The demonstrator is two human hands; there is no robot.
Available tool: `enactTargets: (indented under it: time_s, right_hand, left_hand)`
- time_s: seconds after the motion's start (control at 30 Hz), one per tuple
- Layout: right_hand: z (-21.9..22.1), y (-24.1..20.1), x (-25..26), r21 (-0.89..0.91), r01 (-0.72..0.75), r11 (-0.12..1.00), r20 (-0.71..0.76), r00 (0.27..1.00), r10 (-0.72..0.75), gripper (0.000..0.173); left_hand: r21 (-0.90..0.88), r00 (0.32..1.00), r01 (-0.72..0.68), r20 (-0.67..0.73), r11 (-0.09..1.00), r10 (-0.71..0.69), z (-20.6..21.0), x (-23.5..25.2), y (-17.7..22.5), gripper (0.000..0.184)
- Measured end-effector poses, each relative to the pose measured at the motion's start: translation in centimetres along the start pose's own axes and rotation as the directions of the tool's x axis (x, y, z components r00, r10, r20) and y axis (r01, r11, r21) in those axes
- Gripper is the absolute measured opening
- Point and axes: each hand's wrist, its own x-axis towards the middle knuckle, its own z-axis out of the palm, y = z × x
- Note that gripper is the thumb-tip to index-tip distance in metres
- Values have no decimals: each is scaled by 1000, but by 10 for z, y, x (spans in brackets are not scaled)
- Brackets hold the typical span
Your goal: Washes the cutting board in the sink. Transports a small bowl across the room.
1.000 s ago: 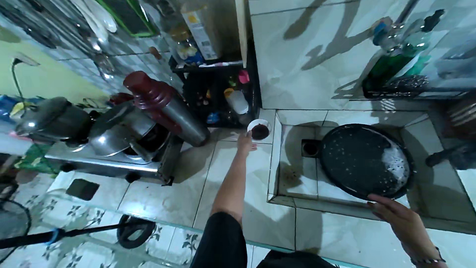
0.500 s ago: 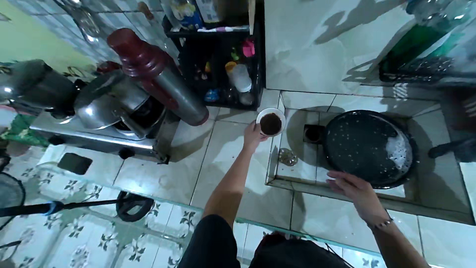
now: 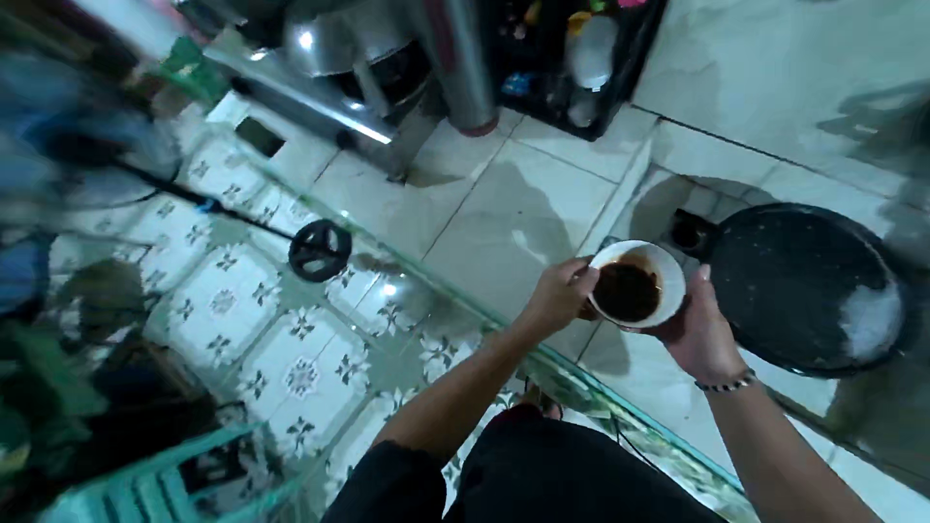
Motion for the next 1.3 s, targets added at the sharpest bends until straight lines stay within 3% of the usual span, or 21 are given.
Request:
enactTargets:
  time_s: [0.13,0.27,0.33,0.37,0.43,0.5,0.63,0.73,0.8,0.87,0.93,1.03,1.1,1.2,1.23,1.3]
  right_hand:
    - [41,8,-13,-95,-34,995,-56,998,29,60]
    - [84,22,-11,-186,-36,982,40,998,44,56]
    - [113,29,-4,-235,-18,972,107,993,44,55]
    - [129,31,0,-246,-12,969,127,991,44,55]
    - [166,36,8,-264,-1,965,174,983,48,53]
    - [213,41,12,-265,6,964,251,966,63,52]
    - [325,53,14,-288,104,952,365,931,9,45]
    - [396,84,48,-256,123,959,495,869,21,57]
    - [462,100,52,-229,58,972,499,864,66,57]
    - [535,114,51,-229,0,973,507,853,120,54]
    - [608,127,50,-268,-55,962,504,843,189,53]
    - [711,156,74,-343,-55,938,503,832,233,56]
    - [784,173,88,-331,-41,943,548,805,228,55]
    - [898,192,102,-315,-16,949,635,739,223,57]
    - [937,195,108,-327,-1,945,655,720,227,58]
    - [1016,203,120,-360,18,933,677,693,248,60]
  left_hand:
    - [-89,997,26,-64,996,-31,-16,-48,-19,38]
    - [-324,992,16,-110,946,-55,-60,-108,-40,45]
    - [-260,974,-42,-226,965,-18,-102,-147,-58,41]
    - [-129,948,-61,-319,990,17,-127,-170,-72,35]
    - [180,859,7,-504,984,86,-180,-225,-104,28]
    - [290,743,178,-666,940,65,-231,-293,-144,28]
    - [109,462,481,-875,870,-146,-308,-429,-231,47]
    - [-39,291,623,-916,781,-277,-350,-504,-263,56]
    - [-60,174,637,-960,768,-220,-381,-536,-270,45]
    - [-16,12,580,-1000,814,-28,-423,-556,-273,31]
    - [31,-76,526,-994,850,84,-480,-574,-271,22]
    - [29,-63,547,-995,837,75,-574,-603,-274,15]
    - [-74,-22,606,-997,792,-76,-635,-626,-284,18]
    - [-274,50,667,-912,693,-408,-706,-659,-327,84]
    - [-349,26,684,-866,640,-500,-723,-668,-340,96]
    - [-482,-46,686,-776,545,-628,-757,-686,-354,100]
